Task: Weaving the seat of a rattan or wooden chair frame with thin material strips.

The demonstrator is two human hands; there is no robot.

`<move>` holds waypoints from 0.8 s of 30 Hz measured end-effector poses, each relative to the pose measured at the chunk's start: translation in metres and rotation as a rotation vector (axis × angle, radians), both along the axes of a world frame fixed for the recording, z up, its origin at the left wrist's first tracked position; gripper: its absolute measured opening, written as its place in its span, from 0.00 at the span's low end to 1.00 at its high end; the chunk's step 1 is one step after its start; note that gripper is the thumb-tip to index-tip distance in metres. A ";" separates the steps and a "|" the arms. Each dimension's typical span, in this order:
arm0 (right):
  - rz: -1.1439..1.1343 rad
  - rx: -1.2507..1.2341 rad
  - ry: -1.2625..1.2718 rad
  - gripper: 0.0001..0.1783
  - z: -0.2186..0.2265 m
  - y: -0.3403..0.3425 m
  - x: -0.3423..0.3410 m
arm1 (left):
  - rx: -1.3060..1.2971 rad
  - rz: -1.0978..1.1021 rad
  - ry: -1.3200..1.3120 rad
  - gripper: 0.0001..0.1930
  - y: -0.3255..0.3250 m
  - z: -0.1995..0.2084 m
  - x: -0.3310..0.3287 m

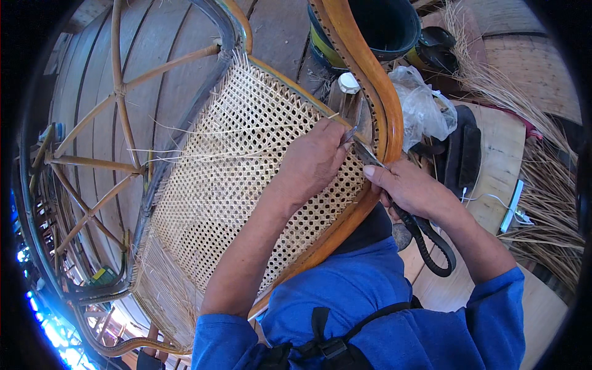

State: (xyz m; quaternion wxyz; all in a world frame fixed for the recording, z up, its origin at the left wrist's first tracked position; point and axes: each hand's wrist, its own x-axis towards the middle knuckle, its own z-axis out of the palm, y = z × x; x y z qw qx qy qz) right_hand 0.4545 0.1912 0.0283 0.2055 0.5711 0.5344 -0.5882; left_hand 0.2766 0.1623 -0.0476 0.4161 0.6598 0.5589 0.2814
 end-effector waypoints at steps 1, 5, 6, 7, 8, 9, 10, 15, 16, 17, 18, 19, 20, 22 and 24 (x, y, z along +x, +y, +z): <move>-0.005 0.015 -0.008 0.33 0.000 0.000 0.000 | -0.006 -0.014 -0.001 0.07 0.000 0.000 -0.001; -0.040 -0.006 -0.055 0.32 -0.001 0.000 -0.001 | 0.011 -0.025 0.026 0.07 0.000 -0.002 -0.001; -0.033 0.000 -0.046 0.32 -0.002 0.000 -0.001 | 0.016 -0.024 0.008 0.07 0.000 -0.002 -0.001; -0.022 0.016 -0.039 0.31 -0.002 0.000 0.000 | 0.031 -0.019 -0.013 0.07 0.000 -0.002 -0.001; -0.022 0.028 -0.035 0.31 -0.003 -0.001 0.001 | 0.020 -0.023 -0.010 0.07 0.001 -0.002 -0.001; -0.013 0.030 -0.033 0.31 -0.003 -0.002 0.003 | 0.036 -0.029 -0.012 0.07 0.001 -0.002 -0.001; -0.029 0.052 -0.029 0.29 -0.003 -0.004 0.005 | 0.052 -0.033 -0.011 0.07 0.002 -0.001 -0.001; -0.299 0.127 0.064 0.25 0.005 -0.021 0.032 | 0.047 -0.111 0.096 0.07 0.009 0.009 0.000; -0.352 0.122 0.105 0.24 0.007 -0.026 0.040 | 0.074 -0.153 0.177 0.07 0.010 0.012 0.002; -0.403 0.118 0.147 0.22 0.008 -0.031 0.047 | 0.051 -0.167 0.185 0.07 0.011 0.015 0.004; -0.411 0.116 0.150 0.22 0.007 -0.037 0.054 | 0.044 -0.168 0.261 0.07 0.011 0.017 0.007; -0.407 0.131 0.135 0.22 0.004 -0.042 0.060 | 0.044 -0.174 0.331 0.07 0.012 0.020 0.009; -0.412 0.132 0.101 0.22 0.001 -0.047 0.066 | 0.041 -0.176 0.343 0.07 0.013 0.023 0.012; -0.428 0.129 0.125 0.22 -0.008 -0.056 0.076 | -0.005 -0.164 0.381 0.07 0.014 0.029 0.016; -0.455 0.105 0.129 0.22 -0.017 -0.061 0.082 | 0.013 -0.171 0.434 0.07 0.017 0.035 0.020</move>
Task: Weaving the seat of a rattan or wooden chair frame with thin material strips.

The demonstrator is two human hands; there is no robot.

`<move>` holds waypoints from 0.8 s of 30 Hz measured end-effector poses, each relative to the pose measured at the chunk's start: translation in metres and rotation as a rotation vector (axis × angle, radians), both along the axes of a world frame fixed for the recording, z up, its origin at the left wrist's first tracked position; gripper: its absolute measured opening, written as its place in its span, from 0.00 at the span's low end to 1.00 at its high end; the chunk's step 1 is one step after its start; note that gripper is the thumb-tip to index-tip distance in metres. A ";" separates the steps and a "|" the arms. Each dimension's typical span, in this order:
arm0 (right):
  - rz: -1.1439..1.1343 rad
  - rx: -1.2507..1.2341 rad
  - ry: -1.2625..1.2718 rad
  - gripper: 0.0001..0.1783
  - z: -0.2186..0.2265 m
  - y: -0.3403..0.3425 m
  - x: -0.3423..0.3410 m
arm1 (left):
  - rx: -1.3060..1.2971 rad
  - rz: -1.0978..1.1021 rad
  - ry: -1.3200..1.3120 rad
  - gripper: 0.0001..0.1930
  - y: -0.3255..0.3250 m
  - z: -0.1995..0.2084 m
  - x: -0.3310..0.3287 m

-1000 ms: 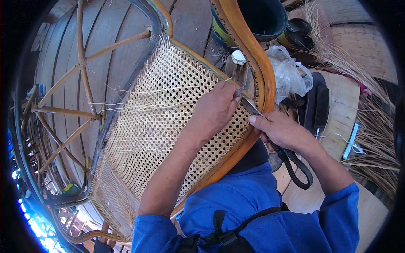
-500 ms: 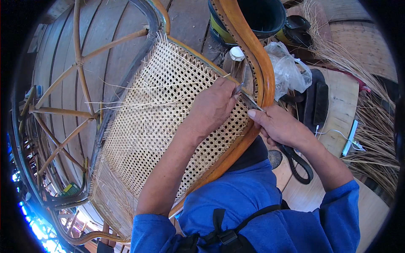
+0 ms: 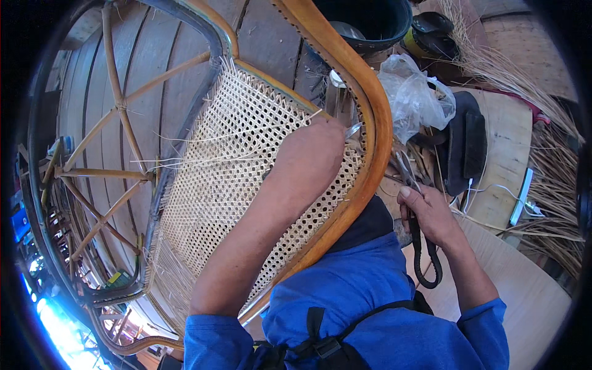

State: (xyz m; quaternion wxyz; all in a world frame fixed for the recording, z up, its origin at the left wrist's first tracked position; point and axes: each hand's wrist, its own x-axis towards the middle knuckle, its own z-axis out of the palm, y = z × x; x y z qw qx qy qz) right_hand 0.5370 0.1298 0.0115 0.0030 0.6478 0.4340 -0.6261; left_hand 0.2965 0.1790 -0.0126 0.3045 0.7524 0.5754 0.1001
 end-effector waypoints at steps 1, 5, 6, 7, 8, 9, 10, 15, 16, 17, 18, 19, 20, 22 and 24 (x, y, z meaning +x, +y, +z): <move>0.062 0.065 -0.023 0.23 -0.003 -0.002 0.002 | -0.009 -0.014 0.032 0.07 0.002 0.003 0.002; 0.084 0.015 -0.060 0.26 -0.008 -0.005 0.008 | -0.054 -0.115 0.123 0.07 0.011 0.011 0.008; 0.086 0.058 -0.024 0.26 -0.007 -0.005 0.009 | -0.051 -0.107 0.128 0.07 0.013 0.012 0.009; 0.085 0.052 -0.014 0.25 -0.006 -0.005 0.009 | -0.064 -0.118 0.118 0.08 0.015 0.012 0.008; 0.072 0.032 -0.004 0.25 -0.005 -0.005 0.010 | -0.043 -0.120 0.094 0.08 0.015 0.011 0.008; 0.088 0.047 -0.001 0.25 -0.004 -0.005 0.010 | -0.076 -0.126 0.112 0.08 0.014 0.009 0.006; 0.076 0.048 -0.003 0.24 -0.003 -0.006 0.010 | -0.083 -0.072 0.065 0.09 0.011 0.007 0.004; 0.053 0.054 0.003 0.21 -0.008 -0.011 0.011 | -0.031 0.111 -0.251 0.07 -0.005 -0.014 -0.009; 0.040 0.041 0.019 0.21 -0.009 -0.013 0.012 | -0.029 0.141 -0.316 0.06 -0.009 -0.017 -0.012; 0.031 -0.003 0.001 0.20 -0.011 -0.014 0.011 | -0.063 0.185 -0.354 0.05 -0.012 -0.020 -0.014; 0.032 0.026 0.038 0.20 -0.013 -0.015 0.011 | -0.028 0.176 -0.376 0.05 -0.013 -0.023 -0.014; 0.031 0.020 0.038 0.20 -0.015 -0.016 0.011 | -0.025 0.170 -0.355 0.06 -0.014 -0.024 -0.015; 0.034 0.014 0.017 0.19 -0.017 -0.017 0.010 | -0.001 0.157 -0.352 0.06 -0.015 -0.026 -0.015; 0.002 -0.014 0.057 0.19 -0.019 -0.019 0.008 | 0.026 0.126 -0.301 0.06 -0.013 -0.027 -0.015; -0.032 -0.049 0.071 0.19 -0.021 -0.021 0.006 | 0.066 0.085 -0.274 0.07 -0.011 -0.028 -0.015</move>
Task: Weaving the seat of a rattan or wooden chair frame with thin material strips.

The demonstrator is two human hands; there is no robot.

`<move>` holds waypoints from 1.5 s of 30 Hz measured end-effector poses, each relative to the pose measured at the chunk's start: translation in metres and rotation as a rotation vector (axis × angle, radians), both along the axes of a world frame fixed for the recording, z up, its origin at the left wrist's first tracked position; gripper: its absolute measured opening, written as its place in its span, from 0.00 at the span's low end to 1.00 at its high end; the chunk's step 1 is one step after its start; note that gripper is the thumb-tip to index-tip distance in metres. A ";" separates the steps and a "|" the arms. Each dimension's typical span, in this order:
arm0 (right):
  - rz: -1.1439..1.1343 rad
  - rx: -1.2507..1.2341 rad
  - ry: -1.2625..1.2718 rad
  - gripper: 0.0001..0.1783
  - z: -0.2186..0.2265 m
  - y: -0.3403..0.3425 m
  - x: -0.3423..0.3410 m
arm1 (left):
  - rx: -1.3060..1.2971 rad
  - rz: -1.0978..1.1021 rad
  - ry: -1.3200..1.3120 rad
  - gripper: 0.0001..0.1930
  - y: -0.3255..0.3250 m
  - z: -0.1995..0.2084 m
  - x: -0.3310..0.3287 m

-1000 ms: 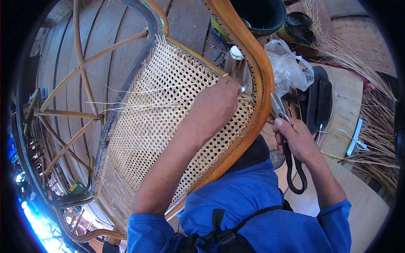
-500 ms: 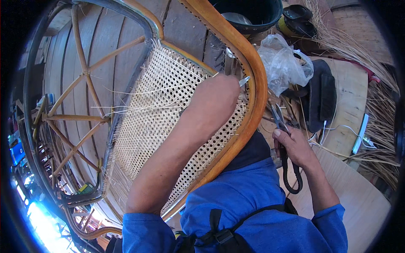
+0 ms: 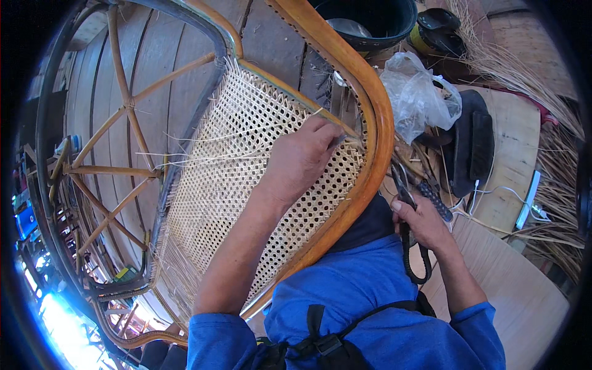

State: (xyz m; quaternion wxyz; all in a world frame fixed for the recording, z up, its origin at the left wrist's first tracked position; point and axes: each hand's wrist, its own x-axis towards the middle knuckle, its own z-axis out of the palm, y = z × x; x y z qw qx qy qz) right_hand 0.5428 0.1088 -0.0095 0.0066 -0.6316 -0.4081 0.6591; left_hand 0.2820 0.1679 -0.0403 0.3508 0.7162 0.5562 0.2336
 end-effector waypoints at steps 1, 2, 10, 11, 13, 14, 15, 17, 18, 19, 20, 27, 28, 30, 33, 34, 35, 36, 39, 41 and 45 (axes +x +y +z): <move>-0.010 0.010 0.033 0.19 -0.001 -0.001 -0.002 | 0.075 -0.044 0.047 0.07 0.000 0.000 0.000; -0.018 0.020 0.067 0.19 -0.002 -0.002 -0.003 | 0.121 -0.081 0.110 0.07 0.000 0.000 0.000; 0.000 -0.005 0.046 0.20 -0.008 -0.004 -0.008 | 0.290 0.002 0.215 0.18 -0.025 0.005 0.008; 0.000 -0.003 0.035 0.20 -0.008 -0.004 -0.007 | 0.303 0.025 0.202 0.18 -0.025 0.004 0.008; 0.012 -0.007 0.021 0.20 -0.010 -0.007 -0.005 | 0.291 0.042 0.169 0.17 -0.023 0.002 0.006; 0.019 -0.011 -0.001 0.20 -0.010 -0.008 -0.004 | 0.292 0.045 0.168 0.17 -0.021 0.001 0.005; 0.026 -0.015 -0.024 0.21 -0.011 -0.009 -0.003 | 0.274 0.014 0.131 0.16 -0.017 -0.001 0.002; 0.033 0.019 -0.026 0.22 -0.013 -0.012 -0.003 | 0.262 -0.020 0.094 0.16 -0.011 -0.003 -0.001; 0.046 0.030 -0.048 0.23 -0.013 -0.012 -0.004 | 0.277 -0.064 0.099 0.14 -0.008 -0.004 -0.003; 0.034 0.051 -0.033 0.23 -0.014 -0.012 -0.004 | 0.291 -0.110 0.102 0.12 -0.006 -0.005 -0.003; 0.041 0.044 -0.021 0.23 -0.014 -0.012 -0.005 | 0.290 -0.112 0.097 0.12 -0.005 -0.006 -0.004; 0.035 -0.038 0.009 0.23 -0.014 -0.009 -0.008 | 0.305 -0.181 0.131 0.09 0.000 -0.008 -0.007; 0.030 -0.031 0.007 0.23 -0.014 -0.009 -0.009 | 0.298 -0.215 0.142 0.08 0.000 -0.008 -0.006; 0.052 -0.015 -0.034 0.22 -0.017 -0.009 -0.010 | 0.287 -0.243 0.158 0.07 0.001 -0.007 -0.004; 0.097 0.004 -0.075 0.22 -0.019 -0.010 -0.010 | 0.110 -0.066 0.154 0.06 -0.001 -0.003 0.002; 0.106 0.013 -0.034 0.22 -0.020 -0.010 -0.009 | 0.116 -0.055 0.172 0.06 -0.003 -0.002 0.003; 0.081 0.009 -0.034 0.22 -0.021 -0.011 -0.008 | 0.103 -0.018 0.156 0.06 -0.006 -0.001 0.004; 0.056 -0.018 -0.052 0.22 -0.022 -0.012 -0.006 | 0.102 0.010 0.115 0.06 -0.008 -0.001 0.005; 0.055 -0.032 -0.084 0.21 -0.025 -0.011 0.003 | 0.044 0.093 0.008 0.08 -0.013 0.000 0.002; 0.116 0.035 -0.174 0.20 -0.028 -0.011 0.009 | 0.016 0.134 -0.076 0.08 -0.014 0.000 0.002; 0.281 0.221 -0.384 0.20 -0.035 -0.015 0.019 | 0.067 0.079 -0.005 0.08 -0.010 0.001 0.005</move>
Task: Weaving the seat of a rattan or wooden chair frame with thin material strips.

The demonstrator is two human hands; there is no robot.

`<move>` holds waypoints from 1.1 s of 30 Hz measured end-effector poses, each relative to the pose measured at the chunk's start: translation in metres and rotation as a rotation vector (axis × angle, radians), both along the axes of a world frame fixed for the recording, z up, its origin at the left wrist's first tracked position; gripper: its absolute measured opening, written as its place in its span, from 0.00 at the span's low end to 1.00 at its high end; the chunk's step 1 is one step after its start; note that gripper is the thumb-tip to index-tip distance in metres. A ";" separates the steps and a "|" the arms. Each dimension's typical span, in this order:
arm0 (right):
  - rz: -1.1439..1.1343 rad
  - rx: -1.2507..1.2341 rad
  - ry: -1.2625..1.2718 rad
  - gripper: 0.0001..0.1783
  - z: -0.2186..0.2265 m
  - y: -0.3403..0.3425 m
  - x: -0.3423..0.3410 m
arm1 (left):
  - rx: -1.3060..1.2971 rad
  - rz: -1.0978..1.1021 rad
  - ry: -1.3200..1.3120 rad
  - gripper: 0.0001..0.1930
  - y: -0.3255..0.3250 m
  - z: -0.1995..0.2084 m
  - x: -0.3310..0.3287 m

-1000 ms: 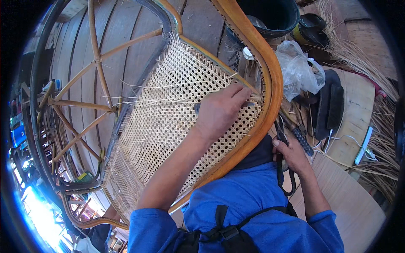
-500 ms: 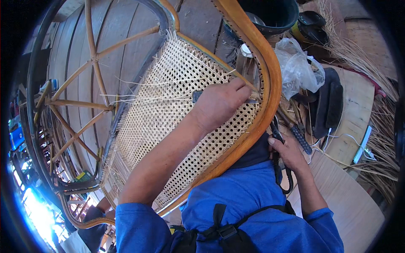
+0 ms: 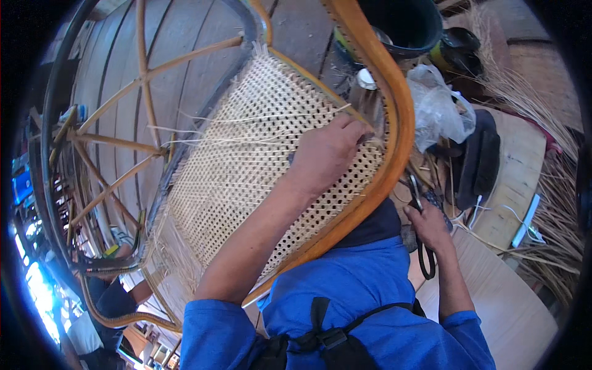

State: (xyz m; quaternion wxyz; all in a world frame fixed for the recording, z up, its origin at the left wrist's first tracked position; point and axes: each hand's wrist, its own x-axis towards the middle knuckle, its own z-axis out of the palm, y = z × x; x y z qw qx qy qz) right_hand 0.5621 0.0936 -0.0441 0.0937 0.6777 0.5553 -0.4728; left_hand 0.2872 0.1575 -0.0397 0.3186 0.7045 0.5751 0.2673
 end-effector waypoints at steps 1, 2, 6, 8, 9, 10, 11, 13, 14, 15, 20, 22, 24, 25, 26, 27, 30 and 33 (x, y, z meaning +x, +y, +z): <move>0.089 0.038 -0.131 0.20 0.000 -0.002 0.003 | 0.024 -0.023 0.047 0.08 0.001 0.001 0.001; 0.106 0.016 -0.175 0.22 -0.001 -0.005 0.004 | 0.032 -0.056 0.090 0.08 0.003 0.001 0.002; 0.345 -0.075 -0.312 0.26 -0.003 -0.019 0.004 | 0.130 -0.165 0.230 0.06 0.006 0.004 0.003; 0.293 -0.077 -0.338 0.25 -0.007 -0.027 0.002 | 0.114 -0.177 0.259 0.06 0.006 0.004 0.004; 0.260 -0.086 -0.380 0.25 -0.010 -0.031 0.002 | 0.133 -0.182 0.271 0.06 0.005 0.004 0.004; 0.259 -0.049 -0.356 0.25 -0.012 -0.035 0.003 | 0.100 -0.192 0.287 0.06 0.004 0.004 0.004; 0.284 0.021 -0.393 0.25 -0.014 -0.039 0.004 | 0.114 -0.175 0.274 0.06 0.003 0.004 0.004; 0.300 0.098 -0.431 0.25 -0.014 -0.045 0.009 | 0.137 -0.164 0.262 0.06 0.002 0.003 0.003; 0.375 0.187 -0.461 0.25 -0.013 -0.047 0.012 | 0.120 -0.116 0.202 0.06 0.001 0.003 0.003; 0.460 0.271 -0.484 0.24 -0.012 -0.047 0.014 | 0.077 -0.079 0.141 0.06 0.000 0.004 0.002; 0.372 0.451 -0.102 0.16 -0.026 -0.025 0.004 | -0.183 0.302 -0.152 0.10 -0.021 0.014 -0.009; 0.289 0.601 0.124 0.12 -0.048 -0.010 -0.009 | -0.420 0.470 -0.238 0.14 -0.036 0.019 -0.014; 0.297 0.612 0.079 0.12 -0.070 -0.001 -0.019 | -0.462 0.500 -0.221 0.14 -0.052 0.022 -0.020; 0.312 0.667 0.040 0.13 -0.080 0.002 -0.021 | -0.510 0.486 -0.226 0.14 -0.060 0.024 -0.022; 0.237 0.564 0.000 0.13 -0.087 0.003 -0.020 | -0.584 0.502 -0.278 0.14 -0.068 0.025 -0.024; 0.254 0.532 0.007 0.13 -0.093 0.004 -0.020 | -0.562 0.524 -0.251 0.14 -0.075 0.025 -0.024; 0.142 0.405 0.090 0.17 -0.097 0.006 -0.014 | -0.642 0.444 -0.303 0.12 -0.089 0.023 -0.022; 0.389 0.773 -0.031 0.08 -0.080 0.013 -0.008 | -0.521 0.393 -0.244 0.12 -0.094 0.022 -0.019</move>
